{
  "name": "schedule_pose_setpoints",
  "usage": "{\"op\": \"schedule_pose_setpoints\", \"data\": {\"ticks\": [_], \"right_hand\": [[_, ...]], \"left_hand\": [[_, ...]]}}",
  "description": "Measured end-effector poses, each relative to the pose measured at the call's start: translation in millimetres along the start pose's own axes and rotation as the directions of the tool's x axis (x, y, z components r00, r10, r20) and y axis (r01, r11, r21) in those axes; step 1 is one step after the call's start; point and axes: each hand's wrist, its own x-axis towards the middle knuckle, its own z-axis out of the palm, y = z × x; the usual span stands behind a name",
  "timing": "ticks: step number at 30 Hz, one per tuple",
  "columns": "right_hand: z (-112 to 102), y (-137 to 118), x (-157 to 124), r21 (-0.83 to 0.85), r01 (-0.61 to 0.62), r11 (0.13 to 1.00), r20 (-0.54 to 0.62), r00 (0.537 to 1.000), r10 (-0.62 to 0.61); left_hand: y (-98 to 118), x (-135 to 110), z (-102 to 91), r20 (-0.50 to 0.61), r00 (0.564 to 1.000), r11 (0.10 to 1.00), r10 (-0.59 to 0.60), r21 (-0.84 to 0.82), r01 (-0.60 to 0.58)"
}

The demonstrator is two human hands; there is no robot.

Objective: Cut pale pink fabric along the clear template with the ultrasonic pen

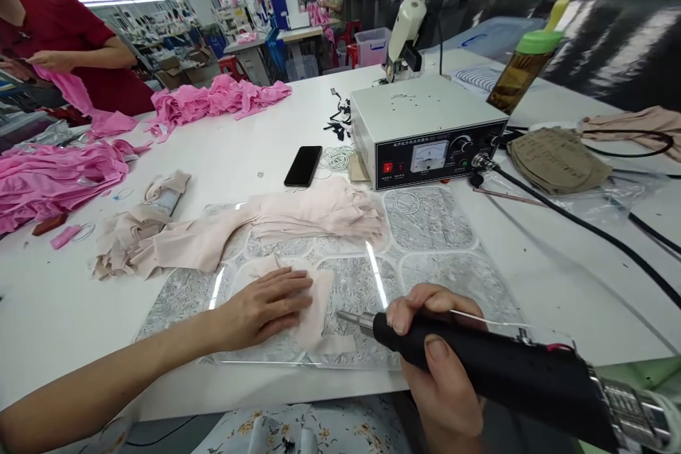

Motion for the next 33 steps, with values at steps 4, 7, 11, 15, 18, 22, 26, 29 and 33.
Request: {"op": "schedule_pose_setpoints", "data": {"ticks": [4, 7, 11, 15, 18, 22, 26, 29, 33], "right_hand": [[3, 8, -3, -0.019, -0.002, 1.000, -0.017, 1.000, 0.002], [5, 9, -8, -0.021, -0.018, 1.000, 0.001, 1.000, 0.018], [8, 11, -11, -0.024, -0.032, 0.999, 0.012, 0.999, 0.032], [13, 15, -9, -0.034, -0.038, 0.999, 0.006, 0.999, 0.038], [17, 16, -9, -0.034, -0.071, 0.997, 0.009, 0.997, 0.071], [19, 14, -10, -0.020, -0.093, 0.995, 0.006, 0.996, 0.093], [21, 15, -12, -0.012, -0.090, 0.996, -0.011, 0.996, 0.089], [25, 18, -14, -0.016, -0.099, 0.995, -0.002, 0.995, 0.099], [32, 25, -12, -0.007, -0.060, 0.998, -0.015, 0.998, 0.060]], "left_hand": [[-2, -4, -0.7, 0.005, 1.000, 1.000, -0.008, 0.019, 0.008], [-4, -7, -1.8, 0.009, 0.999, 0.998, -0.032, 0.046, 0.031], [-5, -8, -1.6, -0.009, 1.000, 0.998, -0.017, 0.066, 0.017], [-5, -11, -0.7, -0.032, 0.999, 0.997, -0.004, 0.079, 0.006], [-8, -16, -0.2, -0.045, 0.999, 0.995, -0.007, 0.097, 0.011], [-9, -21, -0.4, -0.058, 0.998, 0.994, -0.016, 0.111, 0.023], [-9, -22, -0.8, -0.065, 0.998, 0.991, -0.007, 0.131, 0.015], [-9, -22, -1.0, -0.070, 0.998, 0.990, 0.004, 0.140, 0.006], [-12, -19, -4.6, -0.083, 0.996, 0.991, 0.031, 0.130, -0.020]]}}
